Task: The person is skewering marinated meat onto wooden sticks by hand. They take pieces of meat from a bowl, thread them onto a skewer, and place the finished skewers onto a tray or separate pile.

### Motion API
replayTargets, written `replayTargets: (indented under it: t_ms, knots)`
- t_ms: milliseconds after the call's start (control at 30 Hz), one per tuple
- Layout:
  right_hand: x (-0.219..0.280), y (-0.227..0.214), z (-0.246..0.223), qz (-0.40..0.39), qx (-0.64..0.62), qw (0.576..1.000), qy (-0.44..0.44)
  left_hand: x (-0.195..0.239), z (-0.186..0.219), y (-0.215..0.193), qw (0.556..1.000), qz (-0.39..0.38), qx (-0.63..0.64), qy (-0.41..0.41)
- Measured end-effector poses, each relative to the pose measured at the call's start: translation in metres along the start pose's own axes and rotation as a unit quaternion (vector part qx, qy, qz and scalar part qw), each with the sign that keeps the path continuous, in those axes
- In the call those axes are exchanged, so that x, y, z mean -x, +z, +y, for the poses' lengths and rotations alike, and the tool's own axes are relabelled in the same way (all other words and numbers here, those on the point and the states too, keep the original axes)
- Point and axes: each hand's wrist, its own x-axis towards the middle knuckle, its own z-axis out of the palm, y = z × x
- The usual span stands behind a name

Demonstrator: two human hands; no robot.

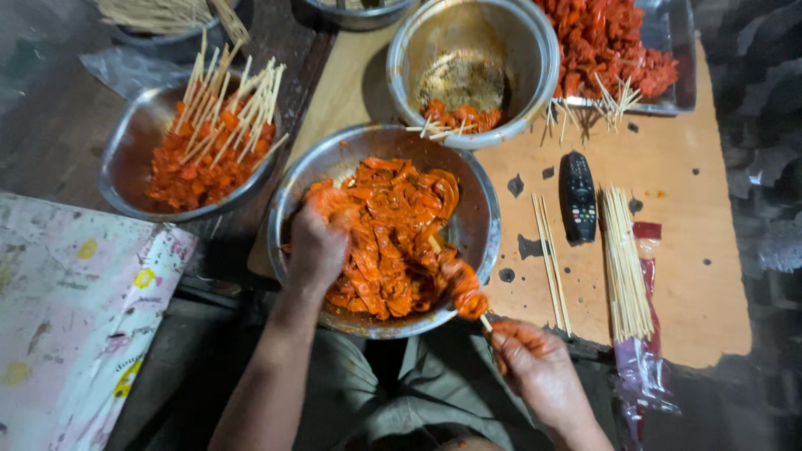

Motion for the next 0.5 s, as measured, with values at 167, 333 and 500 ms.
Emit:
replayTargets:
  t_ms: [167, 333, 500]
  knots:
    - [-0.006, -0.011, -0.021, 0.037, 0.038, 0.999, -0.005, 0.009, -0.009, -0.007, 0.879, 0.021, -0.321, 0.353]
    - [-0.014, -0.021, -0.023, 0.057, 0.011, 0.998, -0.024, 0.016, -0.022, 0.017, 0.888, -0.208, -0.333, 0.239]
    - [-0.014, -0.025, -0.023, 0.052, -0.044, 0.997, -0.031, 0.033, -0.028, 0.044, 0.883, -0.279, -0.288, 0.243]
